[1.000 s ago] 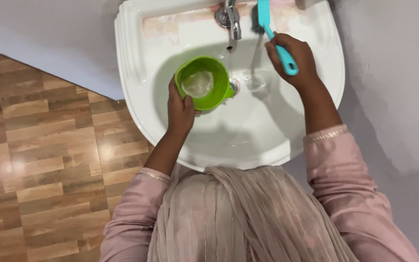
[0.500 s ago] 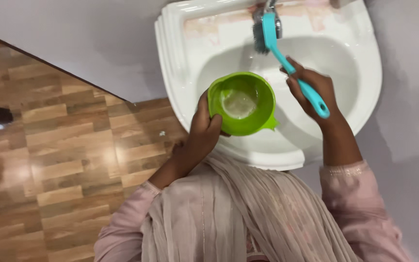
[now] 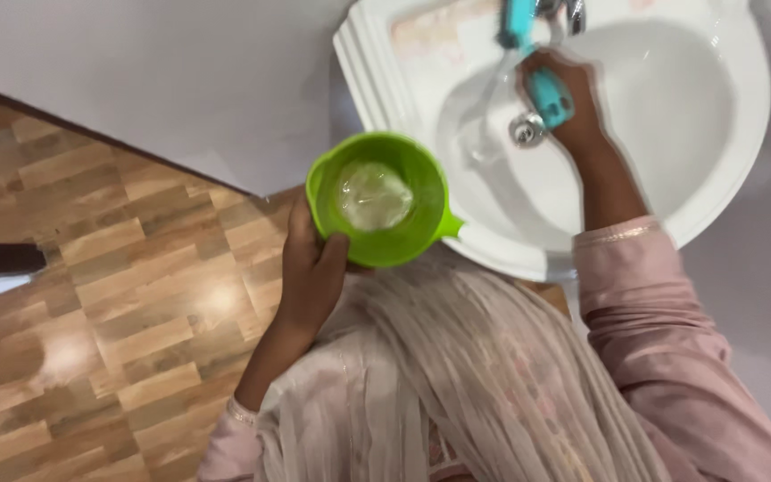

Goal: The person cleans a sink by scrubbing the ceramic surface and the faucet with a blue-handled brush after dipping it into a green container of liquid.

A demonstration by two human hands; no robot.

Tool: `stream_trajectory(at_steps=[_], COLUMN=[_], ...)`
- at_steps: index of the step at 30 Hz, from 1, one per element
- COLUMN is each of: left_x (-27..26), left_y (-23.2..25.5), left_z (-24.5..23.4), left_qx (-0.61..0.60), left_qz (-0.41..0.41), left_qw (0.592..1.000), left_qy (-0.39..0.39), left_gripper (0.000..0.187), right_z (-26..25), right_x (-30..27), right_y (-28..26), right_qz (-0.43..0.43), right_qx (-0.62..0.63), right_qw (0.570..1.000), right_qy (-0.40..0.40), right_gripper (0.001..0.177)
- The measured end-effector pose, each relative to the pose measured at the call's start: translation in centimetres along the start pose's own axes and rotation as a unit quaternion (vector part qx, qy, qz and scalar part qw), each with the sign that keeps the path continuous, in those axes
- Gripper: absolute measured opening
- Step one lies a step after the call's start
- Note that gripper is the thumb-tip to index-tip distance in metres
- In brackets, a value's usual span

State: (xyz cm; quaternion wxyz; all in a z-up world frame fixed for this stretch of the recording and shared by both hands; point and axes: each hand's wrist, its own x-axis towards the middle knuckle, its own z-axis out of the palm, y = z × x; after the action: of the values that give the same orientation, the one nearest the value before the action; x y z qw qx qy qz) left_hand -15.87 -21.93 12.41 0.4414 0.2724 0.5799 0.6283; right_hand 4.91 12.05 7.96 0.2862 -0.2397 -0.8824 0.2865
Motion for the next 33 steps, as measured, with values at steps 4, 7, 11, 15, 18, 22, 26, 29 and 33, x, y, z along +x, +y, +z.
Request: stream_trajectory(at_steps=[4,7,11,15,18,22,26,29,33], left_x=[1.5,2.7,6.3,8.5,8.7,9.0,10.1,10.7,10.5], left_y=[0.2,-0.9,-3.7,-5.2,-4.2,-2.4,-3.2,-3.9,-4.9], left_z=[-0.3,0.2,1.7,4.1,6.6,9.7,11.7,12.4,13.1], left_qx=[0.011,0.058,0.294,0.432,0.217,0.087,0.074,0.081,0.127], left_qz=[0.047,0.072,0.248,0.326,0.181,0.086,0.080,0.090,0.149], left_qw=[0.998,0.994,0.923,0.841,0.959,0.990,0.992,0.991,0.979], left_qy=[-0.040,-0.061,-0.023,0.021,-0.025,-0.064,-0.056,-0.053,-0.063], left_gripper=[0.068,0.072,0.073,0.075,0.074,0.078,0.078,0.079,0.078], right_z=[-6.3,-11.0,-8.5,-7.9,-9.6,-11.8,-13.3,-12.9,-8.8], right_x=[-5.1,-9.5,-8.6,-7.9,-7.9,-8.5,-9.0,-8.8,-6.9], right_y=[-4.9,-12.3,-17.0,-20.1,-20.5,-19.1,-16.3,-15.1,-13.5], right_qz=[0.063,0.020,-0.030,-0.007,0.007,-0.005,-0.036,0.019,0.033], right_qx=[0.362,0.278,0.092,-0.044,-0.064,-0.095,0.003,0.048,-0.053], right_qw=[0.922,0.960,0.991,0.995,0.995,0.993,0.996,0.989,0.990], right_qy=[0.125,0.031,-0.091,-0.085,-0.076,-0.072,-0.085,-0.136,-0.125], right_gripper=[0.021,0.025,0.020,0.015,0.014,0.012,0.012,0.011,0.017])
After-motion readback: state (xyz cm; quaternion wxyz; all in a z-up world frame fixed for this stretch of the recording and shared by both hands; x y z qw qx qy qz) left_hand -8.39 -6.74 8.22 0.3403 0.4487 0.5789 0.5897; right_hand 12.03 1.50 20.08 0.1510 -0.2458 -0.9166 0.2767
